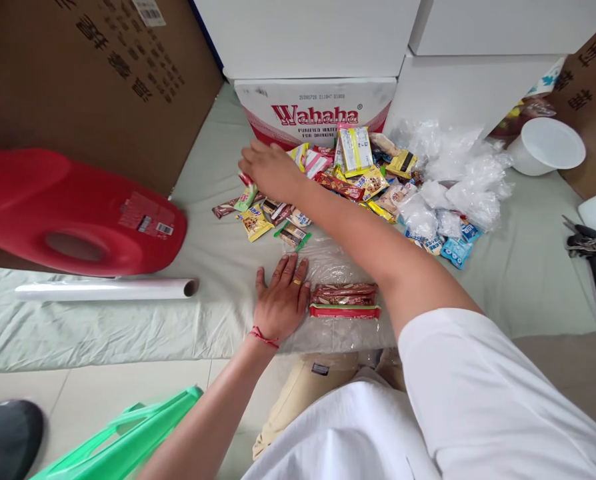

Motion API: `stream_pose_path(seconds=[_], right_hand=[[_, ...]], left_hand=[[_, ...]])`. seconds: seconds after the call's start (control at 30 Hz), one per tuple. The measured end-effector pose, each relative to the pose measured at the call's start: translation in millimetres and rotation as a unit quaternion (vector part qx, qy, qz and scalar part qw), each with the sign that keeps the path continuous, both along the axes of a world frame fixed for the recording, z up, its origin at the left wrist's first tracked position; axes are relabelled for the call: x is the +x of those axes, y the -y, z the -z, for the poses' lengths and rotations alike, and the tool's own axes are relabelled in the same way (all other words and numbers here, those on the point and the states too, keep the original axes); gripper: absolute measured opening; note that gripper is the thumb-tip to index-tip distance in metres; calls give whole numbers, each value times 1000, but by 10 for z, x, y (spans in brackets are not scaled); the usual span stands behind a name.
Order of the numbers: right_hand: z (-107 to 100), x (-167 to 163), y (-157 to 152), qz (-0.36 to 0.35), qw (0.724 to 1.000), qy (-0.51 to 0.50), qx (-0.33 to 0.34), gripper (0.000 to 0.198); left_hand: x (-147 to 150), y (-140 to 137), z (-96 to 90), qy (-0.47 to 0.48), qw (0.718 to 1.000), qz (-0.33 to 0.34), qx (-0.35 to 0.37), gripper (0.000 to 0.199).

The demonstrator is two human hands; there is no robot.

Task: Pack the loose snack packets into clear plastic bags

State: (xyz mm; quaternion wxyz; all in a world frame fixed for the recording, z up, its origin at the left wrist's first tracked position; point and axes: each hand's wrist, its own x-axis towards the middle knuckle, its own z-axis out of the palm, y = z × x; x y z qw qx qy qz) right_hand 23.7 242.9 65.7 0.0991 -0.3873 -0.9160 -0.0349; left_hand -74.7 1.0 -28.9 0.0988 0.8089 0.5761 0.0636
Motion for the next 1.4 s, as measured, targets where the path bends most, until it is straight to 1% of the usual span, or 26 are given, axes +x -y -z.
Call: stream_pose_path(seconds=[0.07, 0.1, 0.13, 0.2, 0.23, 0.27, 0.33, 0.37, 0.4, 0.43, 0.47, 0.5, 0.57, 0.63, 0.7, 0.77, 0.87, 0.93, 1.03, 1.13, 1.23, 1.33, 1.4], right_hand=[[-103, 172, 126, 54, 990, -128, 2, 28], [-133, 298, 221, 79, 976, -203, -12, 25], [-146, 449, 343, 99, 954, -279, -37, 26], [-115, 798, 681, 120, 896, -411, -118, 32], [-76, 977, 894, 128, 860, -465, -164, 36], [-25, 1144, 1130, 142, 819, -514, -211, 40], [99, 1410, 1633, 185, 737, -578, -298, 45], [166, 1497, 1878, 205, 708, -593, -326, 45], [234, 1554, 2105, 218, 691, -597, -344, 45], [302, 1583, 2305, 227, 688, -593, -352, 43], [367, 1592, 2472, 228, 696, -582, -354, 40], [430, 1587, 2604, 223, 715, -563, -350, 38], [543, 1573, 2763, 205, 770, -509, -325, 35], [632, 1589, 2811, 187, 826, -446, -289, 33], [682, 1648, 2799, 172, 869, -390, -252, 32], [687, 1722, 2772, 164, 899, -345, -217, 32], [640, 1763, 2761, 170, 931, -284, -155, 33], [617, 1696, 2786, 145, 950, -236, -141, 39], [641, 1476, 2861, 105, 971, -152, -155, 53], [712, 1256, 2942, 126, 977, -101, -141, 60], [774, 1170, 2989, 135, 980, -102, -106, 53], [819, 1223, 2996, 133, 982, -106, -81, 43], [851, 1293, 2990, 140, 982, -105, -76, 39]], left_hand=[[-1, 1, 8, 3, 1000, 2, 3, 56], [-1, 1, 12, 5, 1000, 2, 5, 56], [0, 2, 14, 8, 1000, 2, 7, 56], [1, 2, 17, 13, 1000, 2, 10, 56], [2, 2, 17, 16, 1000, 2, 11, 56], [3, 1, 17, 18, 1000, 3, 12, 56], [3, -2, 17, 20, 1000, 4, 11, 56], [3, -3, 17, 19, 1000, 4, 10, 57], [3, -4, 18, 17, 1000, 3, 9, 57], [3, -5, 18, 12, 1000, 3, 8, 57], [3, -6, 18, 7, 1000, 3, 7, 57], [3, -7, 17, 0, 1000, 5, 6, 57], [6, -6, 9, -13, 1000, 7, 5, 57], [13, -4, -4, -22, 1000, 7, 3, 58], [24, -2, -19, -26, 1000, 3, 1, 57], [36, -2, -28, -28, 1000, -2, -1, 57], [48, -4, -25, -33, 999, -7, 0, 57], [49, -7, -10, -41, 999, -7, 2, 58], [44, -12, 16, -51, 999, -4, 7, 59], [41, -15, 26, -56, 998, -4, 9, 59], [47, -12, 13, -48, 999, -12, 7, 59], [54, -7, -6, -39, 999, -19, -3, 58], [55, -5, -7, -39, 999, -20, -5, 58]])
